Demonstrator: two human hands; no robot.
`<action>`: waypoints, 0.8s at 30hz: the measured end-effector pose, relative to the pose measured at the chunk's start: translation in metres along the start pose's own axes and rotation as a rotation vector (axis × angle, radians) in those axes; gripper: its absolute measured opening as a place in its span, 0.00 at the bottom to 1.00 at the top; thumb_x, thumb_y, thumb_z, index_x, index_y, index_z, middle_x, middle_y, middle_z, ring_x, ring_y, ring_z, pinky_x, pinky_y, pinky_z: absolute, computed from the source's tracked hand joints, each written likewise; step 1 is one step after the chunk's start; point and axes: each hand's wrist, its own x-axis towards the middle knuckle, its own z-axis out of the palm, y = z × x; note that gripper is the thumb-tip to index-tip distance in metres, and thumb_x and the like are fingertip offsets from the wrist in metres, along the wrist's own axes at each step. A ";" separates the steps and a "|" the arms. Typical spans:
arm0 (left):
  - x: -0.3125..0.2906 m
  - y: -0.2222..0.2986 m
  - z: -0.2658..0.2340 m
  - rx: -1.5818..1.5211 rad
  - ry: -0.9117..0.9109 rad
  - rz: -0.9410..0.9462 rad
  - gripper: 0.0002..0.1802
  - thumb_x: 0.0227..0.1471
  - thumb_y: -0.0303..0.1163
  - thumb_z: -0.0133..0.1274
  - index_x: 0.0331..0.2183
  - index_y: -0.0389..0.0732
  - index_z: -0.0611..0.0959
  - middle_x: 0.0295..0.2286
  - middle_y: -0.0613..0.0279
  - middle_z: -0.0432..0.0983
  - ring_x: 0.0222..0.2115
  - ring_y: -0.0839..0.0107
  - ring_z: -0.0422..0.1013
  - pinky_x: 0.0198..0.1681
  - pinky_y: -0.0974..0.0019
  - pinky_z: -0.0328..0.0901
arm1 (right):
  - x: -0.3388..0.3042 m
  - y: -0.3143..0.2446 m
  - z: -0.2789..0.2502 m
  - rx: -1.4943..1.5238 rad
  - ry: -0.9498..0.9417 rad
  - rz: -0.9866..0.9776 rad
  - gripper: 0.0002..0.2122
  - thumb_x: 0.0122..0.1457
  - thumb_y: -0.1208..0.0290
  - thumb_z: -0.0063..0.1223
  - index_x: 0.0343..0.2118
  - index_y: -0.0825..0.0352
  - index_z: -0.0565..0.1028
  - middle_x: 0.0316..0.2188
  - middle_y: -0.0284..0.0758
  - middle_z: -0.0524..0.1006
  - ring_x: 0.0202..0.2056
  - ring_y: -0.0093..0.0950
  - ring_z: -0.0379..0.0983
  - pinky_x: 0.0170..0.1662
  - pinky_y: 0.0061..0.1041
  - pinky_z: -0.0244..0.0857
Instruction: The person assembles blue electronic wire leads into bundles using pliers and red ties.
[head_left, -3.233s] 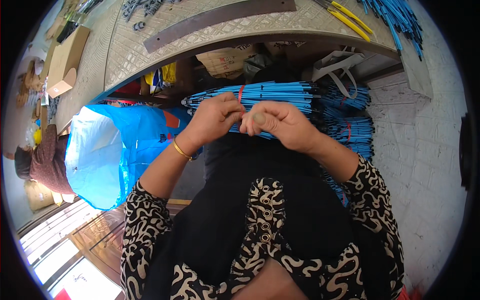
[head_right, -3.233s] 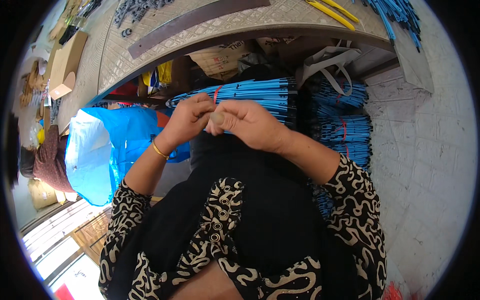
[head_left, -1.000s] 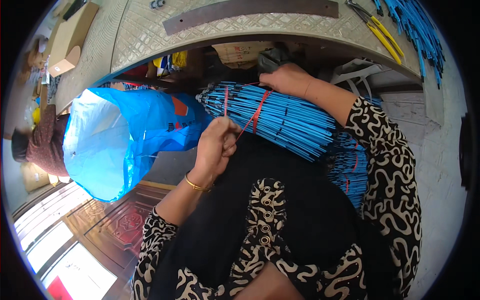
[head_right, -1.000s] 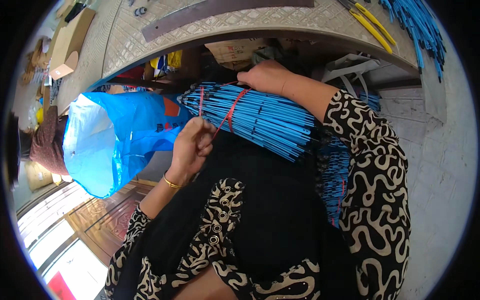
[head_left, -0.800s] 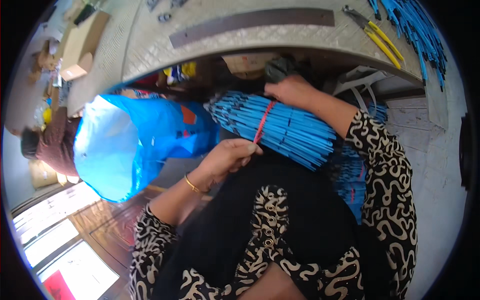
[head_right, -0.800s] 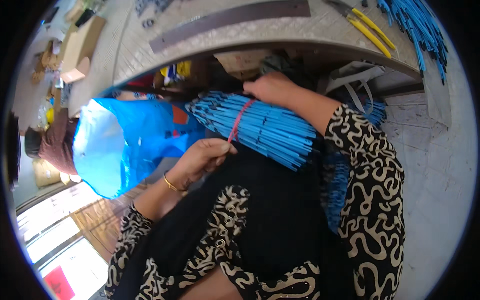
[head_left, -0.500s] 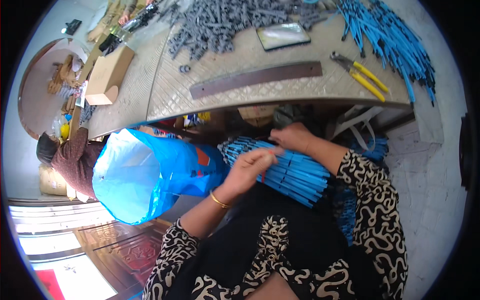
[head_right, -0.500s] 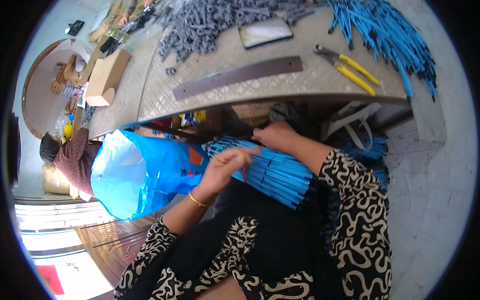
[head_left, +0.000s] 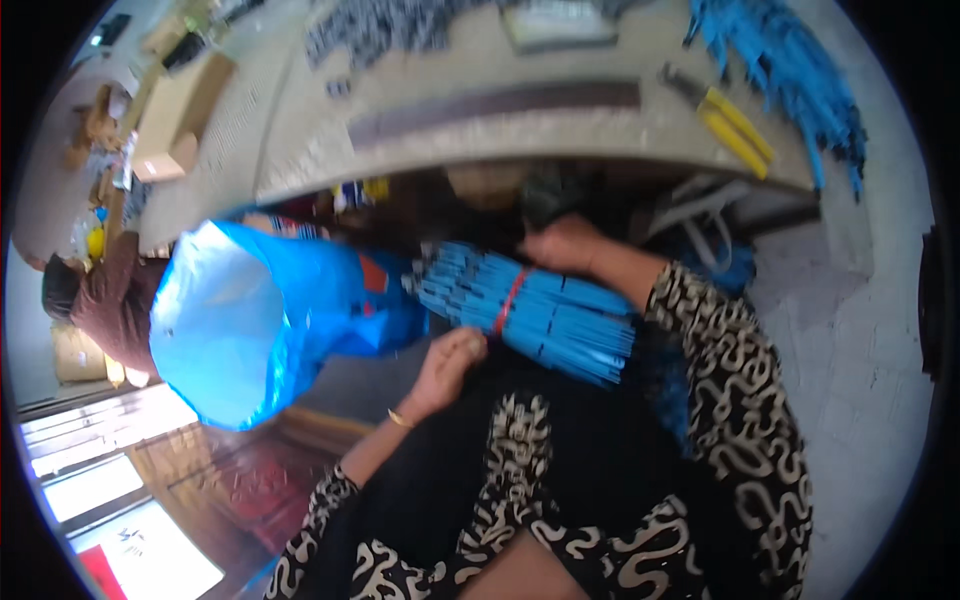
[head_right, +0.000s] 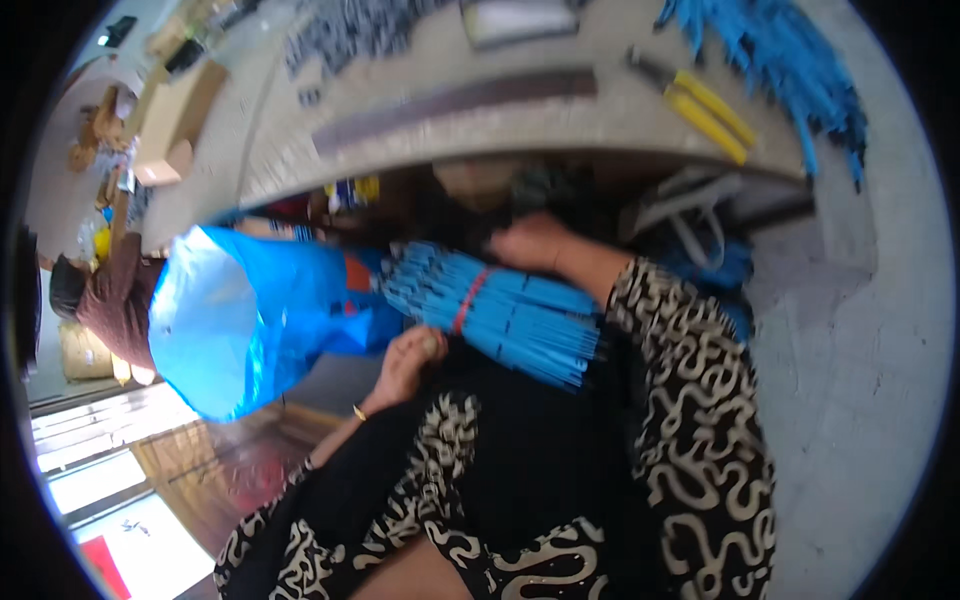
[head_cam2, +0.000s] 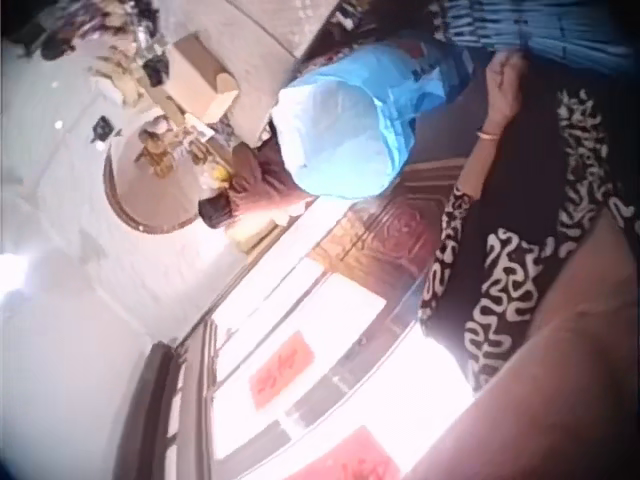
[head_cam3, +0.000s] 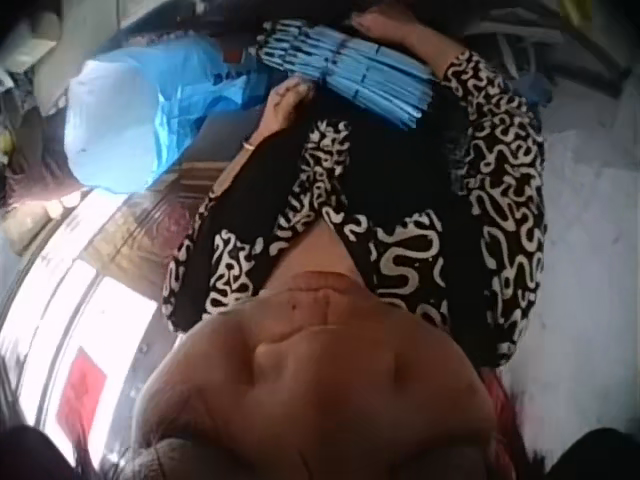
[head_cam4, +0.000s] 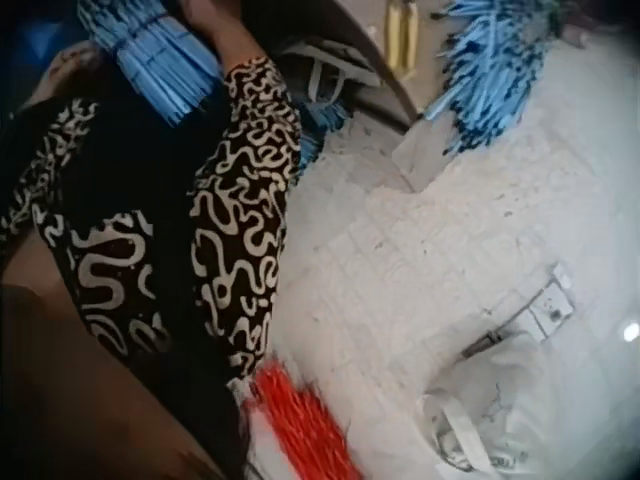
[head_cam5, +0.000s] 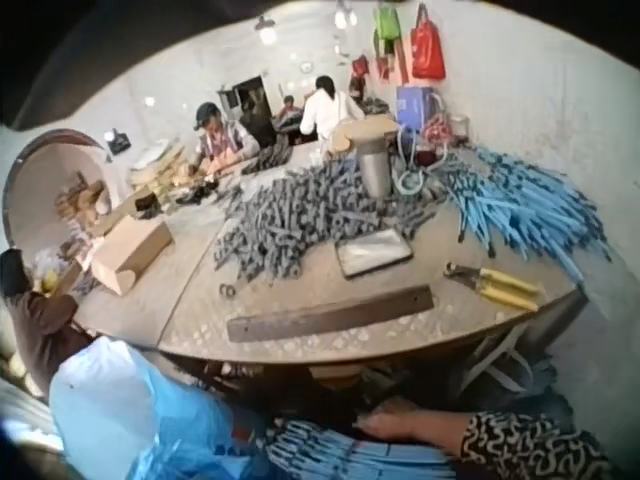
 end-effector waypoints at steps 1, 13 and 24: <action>-0.009 -0.017 -0.006 -0.109 -0.012 -0.003 0.13 0.55 0.32 0.38 0.20 0.39 0.66 0.19 0.69 0.59 0.20 0.79 0.53 0.25 0.75 0.52 | -0.003 -0.005 0.007 0.021 -0.029 0.043 0.15 0.58 0.57 0.39 0.26 0.59 0.75 0.25 0.41 0.76 0.26 0.38 0.73 0.32 0.34 0.67; -0.014 -0.092 -0.059 -1.187 0.046 -0.465 0.11 0.52 0.31 0.37 0.20 0.40 0.65 0.20 0.64 0.61 0.24 0.69 0.60 0.30 0.67 0.59 | 0.029 -0.050 0.083 1.027 -0.482 0.522 0.18 0.58 0.56 0.44 0.25 0.68 0.77 0.26 0.38 0.76 0.29 0.27 0.72 0.34 0.27 0.64; 0.112 -0.022 -0.099 -0.472 -0.477 -0.366 0.08 0.52 0.32 0.45 0.33 0.40 0.77 0.36 0.62 0.73 0.35 0.71 0.70 0.35 0.70 0.66 | 0.013 -0.098 -0.089 0.155 -0.102 -0.116 0.12 0.56 0.63 0.45 0.23 0.66 0.75 0.15 0.36 0.72 0.18 0.27 0.70 0.25 0.29 0.63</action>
